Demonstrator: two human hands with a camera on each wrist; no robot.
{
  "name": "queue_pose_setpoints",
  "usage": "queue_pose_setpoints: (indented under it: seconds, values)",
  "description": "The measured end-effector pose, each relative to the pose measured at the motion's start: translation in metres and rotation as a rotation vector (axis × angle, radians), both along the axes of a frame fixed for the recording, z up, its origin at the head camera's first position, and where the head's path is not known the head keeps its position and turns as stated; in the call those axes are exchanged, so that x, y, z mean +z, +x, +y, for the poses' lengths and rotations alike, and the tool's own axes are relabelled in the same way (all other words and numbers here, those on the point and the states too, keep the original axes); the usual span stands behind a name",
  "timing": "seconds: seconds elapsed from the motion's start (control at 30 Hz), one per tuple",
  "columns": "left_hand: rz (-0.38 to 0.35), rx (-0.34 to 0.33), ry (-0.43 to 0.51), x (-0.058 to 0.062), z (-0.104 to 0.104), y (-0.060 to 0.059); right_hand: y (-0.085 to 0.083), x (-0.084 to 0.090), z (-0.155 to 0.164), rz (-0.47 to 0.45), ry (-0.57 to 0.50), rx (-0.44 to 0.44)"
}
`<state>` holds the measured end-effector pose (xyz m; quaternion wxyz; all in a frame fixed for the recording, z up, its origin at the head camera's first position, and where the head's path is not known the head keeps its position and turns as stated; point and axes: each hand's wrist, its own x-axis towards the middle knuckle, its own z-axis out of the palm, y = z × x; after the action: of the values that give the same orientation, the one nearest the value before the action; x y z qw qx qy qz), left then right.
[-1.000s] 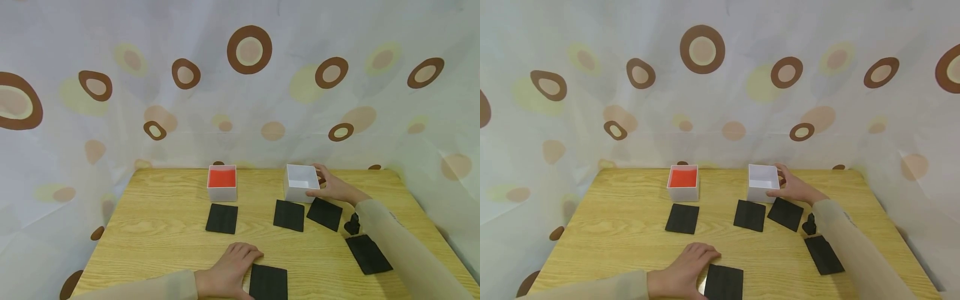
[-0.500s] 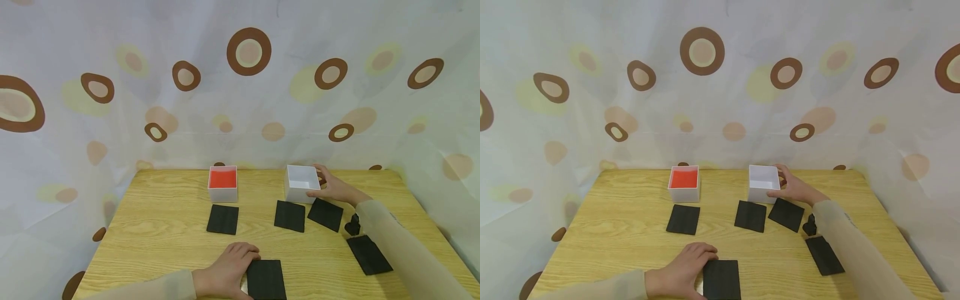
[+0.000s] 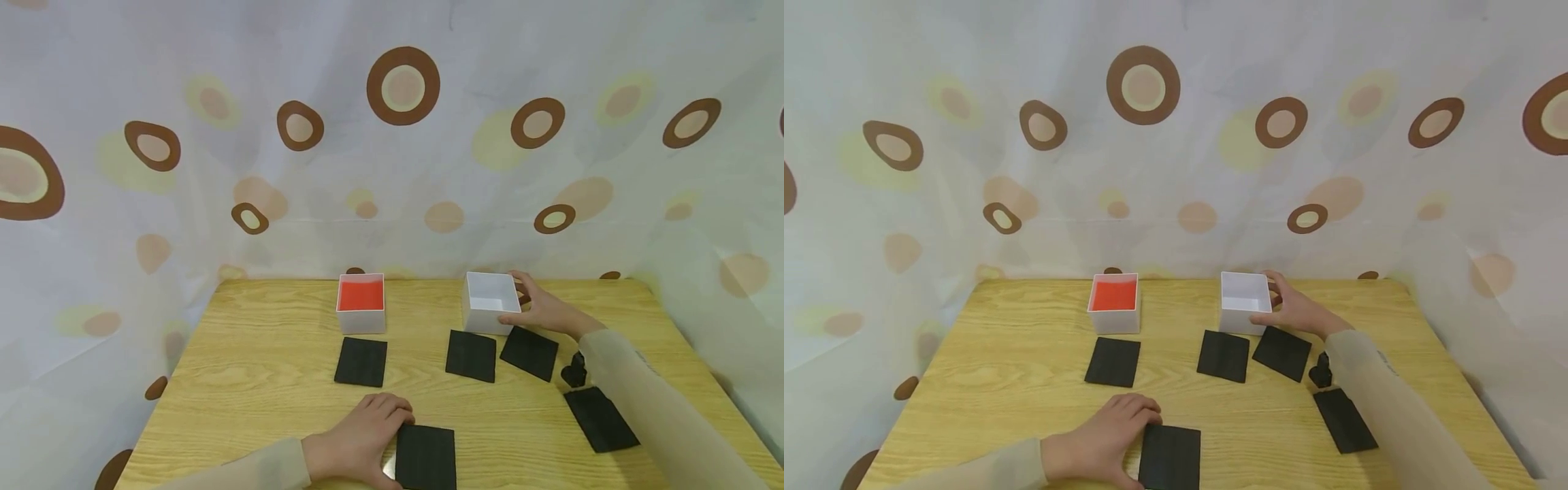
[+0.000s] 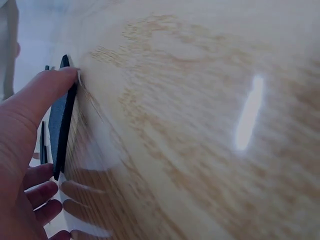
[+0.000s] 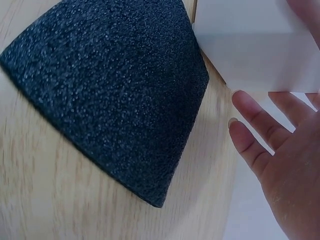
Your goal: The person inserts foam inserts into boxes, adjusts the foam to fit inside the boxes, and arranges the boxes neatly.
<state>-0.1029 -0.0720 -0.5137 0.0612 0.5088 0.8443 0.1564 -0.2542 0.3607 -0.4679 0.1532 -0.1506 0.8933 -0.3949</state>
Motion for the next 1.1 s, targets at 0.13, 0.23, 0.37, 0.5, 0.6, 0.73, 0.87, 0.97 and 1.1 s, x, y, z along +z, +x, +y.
queue_pose_setpoints:
  seconds: [0.13,0.23,0.37,0.5,0.6,0.73,0.87,0.97,1.1]
  values:
    - [-0.007,-0.008,-0.009,0.006,-0.003,0.002,-0.001,-0.002,-0.004,0.009,0.006,0.0]
    - [-0.028,-0.008,-0.036,0.01,0.0,0.001,-0.002,-0.003,-0.003,0.011,0.017,-0.005]
    - [-0.069,-0.016,-0.082,0.014,0.004,-0.002,-0.002,-0.004,-0.004,0.004,0.03,-0.015]
    - [-0.068,-0.025,-0.113,0.015,0.007,-0.004,-0.001,-0.003,-0.003,-0.001,0.028,-0.017]
    - [-0.047,-0.024,-0.113,0.015,0.007,-0.004,0.0,-0.002,-0.002,-0.004,0.017,-0.017]
    - [-0.03,-0.014,-0.101,0.015,0.007,-0.005,0.001,-0.001,-0.003,-0.007,0.002,-0.017]
    - [-0.027,-0.01,-0.092,0.013,0.006,-0.006,0.0,-0.002,-0.002,-0.007,-0.003,-0.012]
    - [-0.024,-0.007,-0.083,0.012,0.005,-0.008,-0.001,-0.003,-0.002,-0.004,0.004,-0.009]
    - [-0.021,-0.006,-0.071,0.012,0.005,-0.009,-0.001,-0.003,-0.001,-0.006,0.014,-0.013]
